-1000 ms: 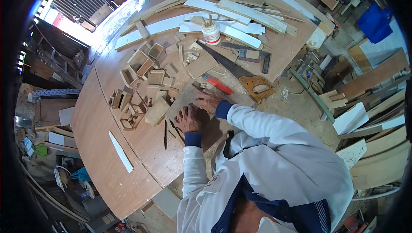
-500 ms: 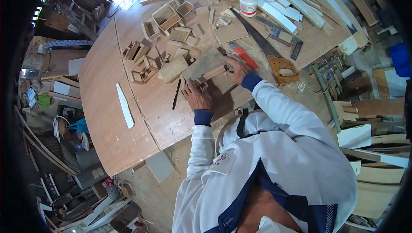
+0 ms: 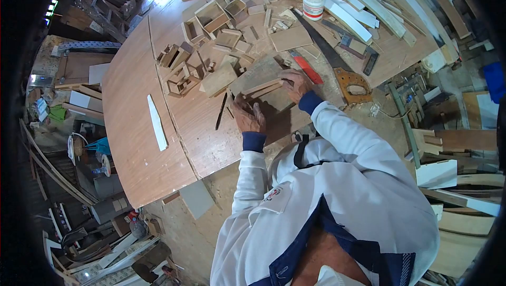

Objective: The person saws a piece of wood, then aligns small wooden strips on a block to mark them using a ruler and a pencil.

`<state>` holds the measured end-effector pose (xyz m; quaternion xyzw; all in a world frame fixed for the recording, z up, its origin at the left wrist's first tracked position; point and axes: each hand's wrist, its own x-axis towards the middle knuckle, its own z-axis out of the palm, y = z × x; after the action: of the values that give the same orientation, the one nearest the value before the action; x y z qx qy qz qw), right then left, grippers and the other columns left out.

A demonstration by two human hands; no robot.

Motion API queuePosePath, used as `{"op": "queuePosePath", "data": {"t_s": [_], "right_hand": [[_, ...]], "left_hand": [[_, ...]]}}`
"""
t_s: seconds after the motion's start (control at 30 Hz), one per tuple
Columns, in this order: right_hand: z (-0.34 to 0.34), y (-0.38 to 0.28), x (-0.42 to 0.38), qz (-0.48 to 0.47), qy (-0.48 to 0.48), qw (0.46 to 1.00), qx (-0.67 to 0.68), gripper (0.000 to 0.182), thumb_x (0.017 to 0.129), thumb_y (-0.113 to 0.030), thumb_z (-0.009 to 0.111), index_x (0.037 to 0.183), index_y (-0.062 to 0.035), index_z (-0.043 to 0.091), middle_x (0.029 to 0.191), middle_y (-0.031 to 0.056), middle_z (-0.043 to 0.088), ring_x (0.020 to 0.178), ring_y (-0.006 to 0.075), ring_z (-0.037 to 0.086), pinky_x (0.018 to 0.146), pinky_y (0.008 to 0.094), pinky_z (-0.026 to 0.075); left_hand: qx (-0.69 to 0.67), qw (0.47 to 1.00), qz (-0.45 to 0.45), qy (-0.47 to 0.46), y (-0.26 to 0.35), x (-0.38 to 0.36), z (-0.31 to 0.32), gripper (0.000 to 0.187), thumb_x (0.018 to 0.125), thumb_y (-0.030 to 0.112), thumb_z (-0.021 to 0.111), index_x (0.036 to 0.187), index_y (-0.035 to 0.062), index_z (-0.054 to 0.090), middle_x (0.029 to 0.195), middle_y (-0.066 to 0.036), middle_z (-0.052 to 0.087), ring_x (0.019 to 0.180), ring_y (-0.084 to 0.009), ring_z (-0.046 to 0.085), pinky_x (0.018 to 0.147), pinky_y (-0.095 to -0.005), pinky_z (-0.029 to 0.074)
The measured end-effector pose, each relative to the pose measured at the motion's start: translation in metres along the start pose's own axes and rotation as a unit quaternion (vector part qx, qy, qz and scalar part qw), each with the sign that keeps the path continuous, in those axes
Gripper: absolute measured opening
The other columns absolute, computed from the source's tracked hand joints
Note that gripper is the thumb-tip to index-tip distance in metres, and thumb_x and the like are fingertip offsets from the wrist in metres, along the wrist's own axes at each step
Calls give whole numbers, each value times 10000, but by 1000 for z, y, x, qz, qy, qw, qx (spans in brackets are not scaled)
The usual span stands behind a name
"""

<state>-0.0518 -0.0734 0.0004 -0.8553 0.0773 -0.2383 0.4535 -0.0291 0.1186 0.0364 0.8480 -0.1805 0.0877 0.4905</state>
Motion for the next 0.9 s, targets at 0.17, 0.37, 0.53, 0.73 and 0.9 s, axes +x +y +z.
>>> {"op": "queuePosePath", "data": {"t_s": [0.17,0.37,0.53,0.73,0.9], "right_hand": [[-1,-7,0,99,-2,994,46,205,777,-120,630,967,-42,629,1000,135,621,878,320,588,827,384,460],[-1,-13,0,72,18,986,150,214,740,-3,626,948,-48,605,887,110,619,805,245,606,743,312,486],[-9,-24,5,36,47,985,161,225,750,-5,620,969,-57,608,855,89,621,773,211,614,705,289,496],[-33,-33,-1,112,14,982,150,160,824,-132,623,947,-29,632,804,68,642,700,138,622,641,266,503],[-38,-33,-11,193,77,926,315,127,846,-88,621,939,-5,641,776,24,640,649,79,593,597,237,492]], "left_hand": [[-43,999,-20,-18,3,3,-3,752,792,25,578,1390,2,121,1252,-220,481,1166,-313,484,992,-373,359],[-117,993,-24,8,-5,9,-1,730,797,-4,556,1392,31,135,1281,-208,460,1149,-294,499,977,-373,379],[-77,996,-6,40,-1,21,-2,604,816,1,568,1342,63,278,1199,-169,494,1025,-253,556,865,-345,457],[-129,990,-49,11,7,39,-8,364,793,81,652,1132,11,540,913,-67,557,816,-159,548,713,-297,489],[-384,905,-175,-49,39,48,6,380,836,121,649,1184,42,517,1026,-52,569,897,-142,561,737,-295,503]]}}
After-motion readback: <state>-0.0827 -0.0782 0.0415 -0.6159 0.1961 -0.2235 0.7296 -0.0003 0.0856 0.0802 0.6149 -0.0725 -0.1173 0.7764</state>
